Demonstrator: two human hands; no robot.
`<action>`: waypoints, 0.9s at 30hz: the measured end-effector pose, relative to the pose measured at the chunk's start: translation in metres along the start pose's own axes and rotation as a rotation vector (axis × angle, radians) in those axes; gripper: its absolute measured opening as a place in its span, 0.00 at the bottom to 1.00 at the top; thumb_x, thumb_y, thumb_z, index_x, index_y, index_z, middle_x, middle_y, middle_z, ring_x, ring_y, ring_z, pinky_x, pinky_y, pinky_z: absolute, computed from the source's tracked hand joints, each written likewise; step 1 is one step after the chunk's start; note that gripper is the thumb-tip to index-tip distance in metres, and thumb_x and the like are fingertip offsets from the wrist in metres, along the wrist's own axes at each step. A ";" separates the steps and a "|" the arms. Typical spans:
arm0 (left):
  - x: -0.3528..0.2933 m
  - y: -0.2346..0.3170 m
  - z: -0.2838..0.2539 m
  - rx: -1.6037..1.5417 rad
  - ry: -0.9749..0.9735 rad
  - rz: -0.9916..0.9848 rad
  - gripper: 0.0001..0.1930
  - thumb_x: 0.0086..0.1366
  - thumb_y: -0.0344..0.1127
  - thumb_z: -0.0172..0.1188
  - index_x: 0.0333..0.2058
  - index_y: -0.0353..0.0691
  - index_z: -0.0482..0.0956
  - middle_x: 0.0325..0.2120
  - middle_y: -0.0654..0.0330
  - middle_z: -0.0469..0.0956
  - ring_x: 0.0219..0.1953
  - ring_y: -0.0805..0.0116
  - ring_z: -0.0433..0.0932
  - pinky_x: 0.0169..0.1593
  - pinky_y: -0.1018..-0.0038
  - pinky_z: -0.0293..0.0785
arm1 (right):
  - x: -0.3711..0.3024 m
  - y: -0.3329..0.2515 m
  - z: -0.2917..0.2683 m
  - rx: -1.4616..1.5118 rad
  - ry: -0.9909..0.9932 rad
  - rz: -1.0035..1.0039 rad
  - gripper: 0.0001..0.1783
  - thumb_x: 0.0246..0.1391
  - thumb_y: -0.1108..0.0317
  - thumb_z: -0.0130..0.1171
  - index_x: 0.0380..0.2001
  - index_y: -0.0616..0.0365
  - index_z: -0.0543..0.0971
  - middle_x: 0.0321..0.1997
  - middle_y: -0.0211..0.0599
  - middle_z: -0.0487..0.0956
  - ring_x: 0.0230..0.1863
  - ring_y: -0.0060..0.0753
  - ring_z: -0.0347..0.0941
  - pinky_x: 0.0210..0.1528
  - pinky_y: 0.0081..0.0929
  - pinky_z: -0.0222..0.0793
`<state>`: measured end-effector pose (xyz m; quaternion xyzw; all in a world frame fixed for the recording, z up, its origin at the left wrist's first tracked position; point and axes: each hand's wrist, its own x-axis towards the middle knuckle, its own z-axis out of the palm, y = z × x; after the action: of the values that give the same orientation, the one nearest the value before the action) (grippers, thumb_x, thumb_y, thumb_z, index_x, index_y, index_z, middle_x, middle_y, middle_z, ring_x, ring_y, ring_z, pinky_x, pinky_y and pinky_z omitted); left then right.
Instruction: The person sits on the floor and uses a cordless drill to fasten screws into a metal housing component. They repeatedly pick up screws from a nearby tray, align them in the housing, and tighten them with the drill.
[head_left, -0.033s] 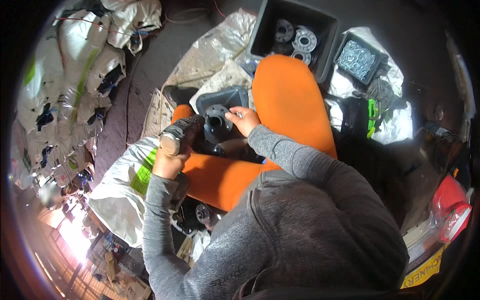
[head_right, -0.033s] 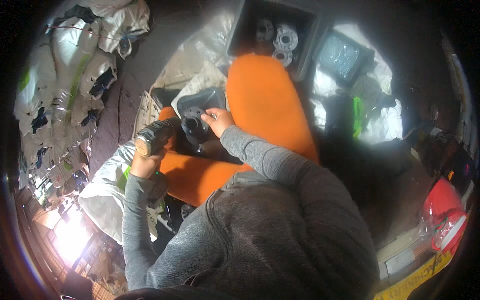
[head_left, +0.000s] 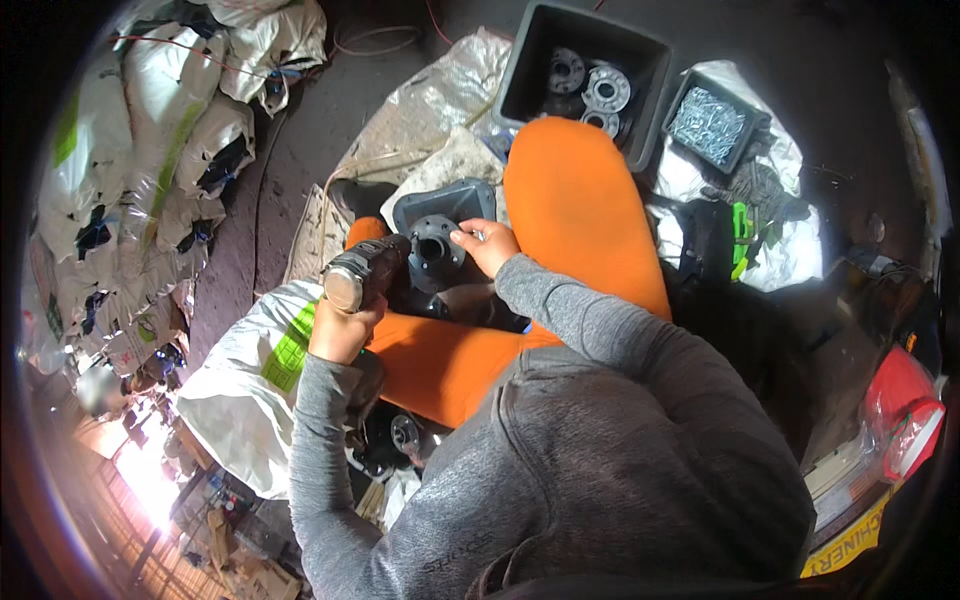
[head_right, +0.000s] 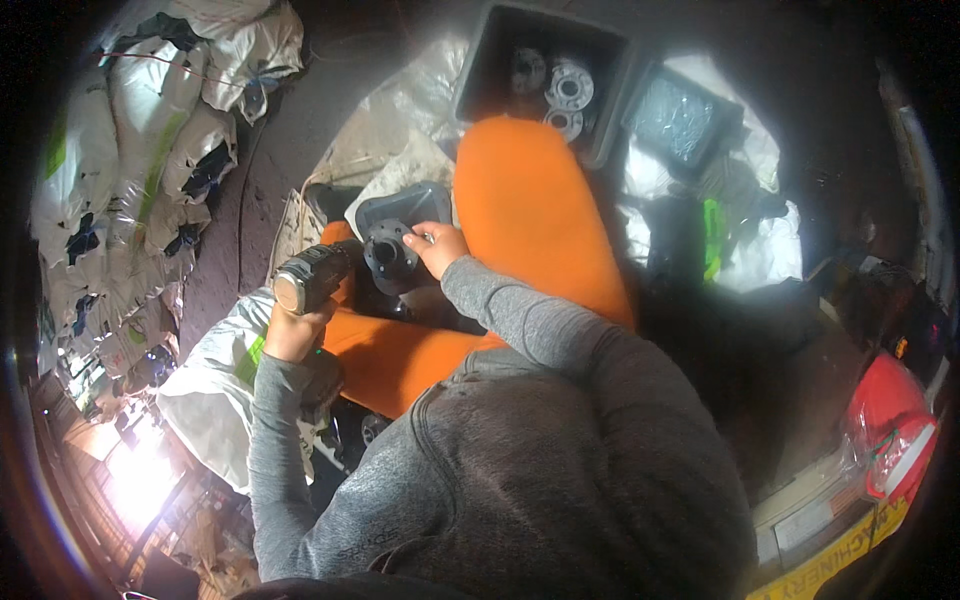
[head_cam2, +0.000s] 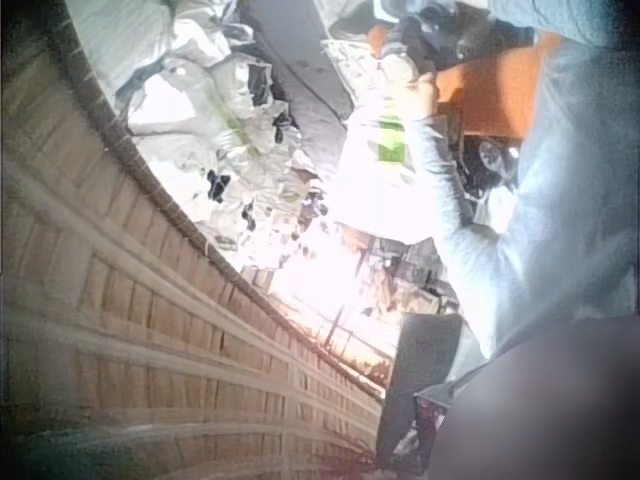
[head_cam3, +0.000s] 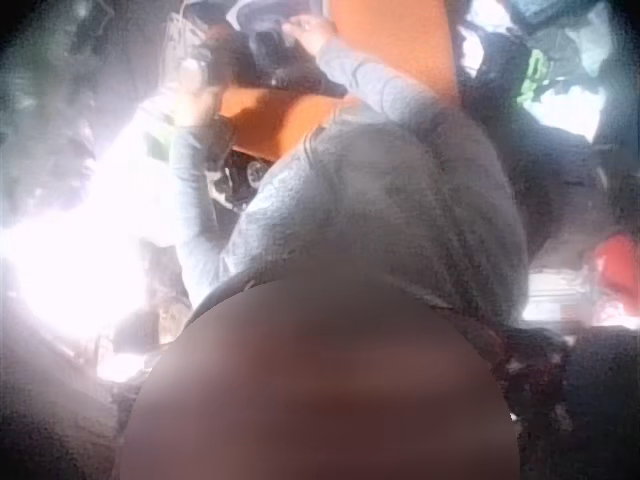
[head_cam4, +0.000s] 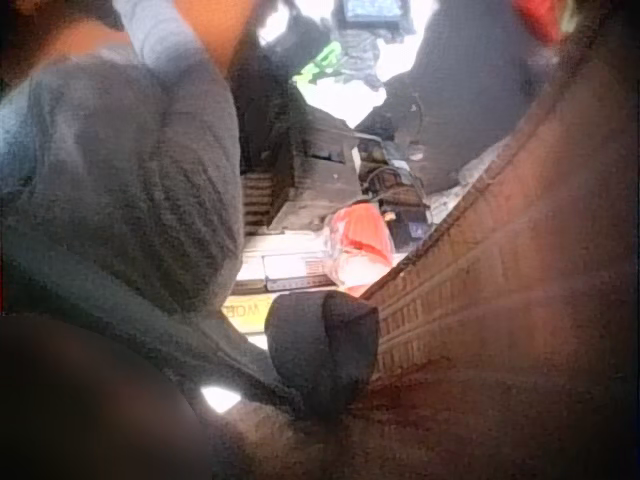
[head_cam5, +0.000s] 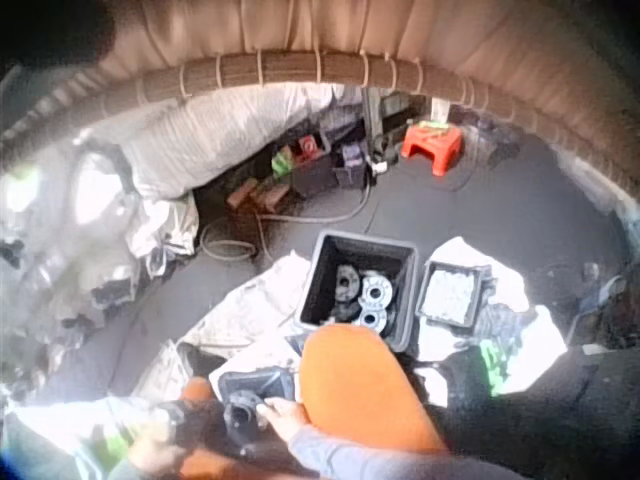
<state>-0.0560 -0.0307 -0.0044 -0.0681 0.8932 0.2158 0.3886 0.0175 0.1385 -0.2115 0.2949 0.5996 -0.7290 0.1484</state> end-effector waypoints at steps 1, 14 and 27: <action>-0.009 0.001 0.002 -0.172 0.017 0.152 0.12 0.54 0.26 0.62 0.39 0.36 0.76 0.23 0.63 0.75 0.19 0.74 0.73 0.22 0.77 0.68 | -0.001 -0.001 0.001 -0.054 0.064 -0.054 0.19 0.51 0.55 0.63 0.40 0.59 0.81 0.38 0.46 0.82 0.42 0.40 0.77 0.48 0.33 0.69; -0.122 -0.010 0.061 -0.427 0.049 0.339 0.11 0.55 0.27 0.64 0.38 0.36 0.76 0.25 0.65 0.76 0.18 0.79 0.71 0.20 0.79 0.66 | -0.048 -0.021 -0.051 0.965 -0.561 0.299 0.19 0.59 0.71 0.48 0.54 0.63 0.70 0.44 0.37 0.76 0.46 0.33 0.75 0.52 0.37 0.74; -0.135 -0.026 0.069 -0.243 0.118 0.508 0.14 0.51 0.27 0.64 0.38 0.34 0.77 0.31 0.57 0.79 0.31 0.64 0.78 0.36 0.70 0.74 | -0.072 -0.034 -0.052 0.898 -0.599 0.306 0.17 0.61 0.67 0.52 0.52 0.58 0.72 0.48 0.36 0.78 0.50 0.29 0.76 0.51 0.31 0.75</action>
<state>0.0902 -0.0300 0.0430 0.0996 0.8702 0.4073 0.2586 0.0673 0.1868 -0.1466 0.1929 0.1123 -0.9348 0.2762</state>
